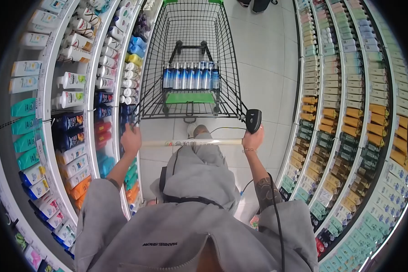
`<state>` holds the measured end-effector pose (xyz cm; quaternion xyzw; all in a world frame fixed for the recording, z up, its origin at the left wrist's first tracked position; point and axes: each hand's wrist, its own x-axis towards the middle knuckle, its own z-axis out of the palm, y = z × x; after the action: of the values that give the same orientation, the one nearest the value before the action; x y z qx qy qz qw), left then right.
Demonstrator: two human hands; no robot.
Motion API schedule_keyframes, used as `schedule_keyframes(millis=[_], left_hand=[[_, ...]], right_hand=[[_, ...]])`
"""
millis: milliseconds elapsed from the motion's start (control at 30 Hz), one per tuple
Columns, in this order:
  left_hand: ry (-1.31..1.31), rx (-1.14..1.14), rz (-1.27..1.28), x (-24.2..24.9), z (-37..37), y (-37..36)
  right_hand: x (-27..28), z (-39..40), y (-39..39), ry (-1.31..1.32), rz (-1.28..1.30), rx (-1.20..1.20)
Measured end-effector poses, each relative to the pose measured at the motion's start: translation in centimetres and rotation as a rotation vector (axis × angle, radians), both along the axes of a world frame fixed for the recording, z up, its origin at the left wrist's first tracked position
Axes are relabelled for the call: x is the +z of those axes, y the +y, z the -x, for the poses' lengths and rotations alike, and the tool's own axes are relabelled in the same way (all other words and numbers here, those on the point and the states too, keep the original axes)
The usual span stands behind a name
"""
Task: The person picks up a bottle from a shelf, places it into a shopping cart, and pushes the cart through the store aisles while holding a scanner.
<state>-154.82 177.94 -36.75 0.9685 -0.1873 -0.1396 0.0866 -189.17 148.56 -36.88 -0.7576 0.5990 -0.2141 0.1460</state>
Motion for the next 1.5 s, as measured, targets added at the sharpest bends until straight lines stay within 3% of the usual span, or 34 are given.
schedule_keyframes(millis=[867, 1500], left_hand=[[-0.037, 0.016, 0.069, 0.5, -4.9, -5.5], [-0.032, -0.001, 0.017, 0.1, -8.6, -9.1]], right_hand=[[-0.5, -4.9, -5.3, 0.019, -0.010, -0.036], [-1.1, -8.2, -8.6, -0.106, -0.025, -0.052]])
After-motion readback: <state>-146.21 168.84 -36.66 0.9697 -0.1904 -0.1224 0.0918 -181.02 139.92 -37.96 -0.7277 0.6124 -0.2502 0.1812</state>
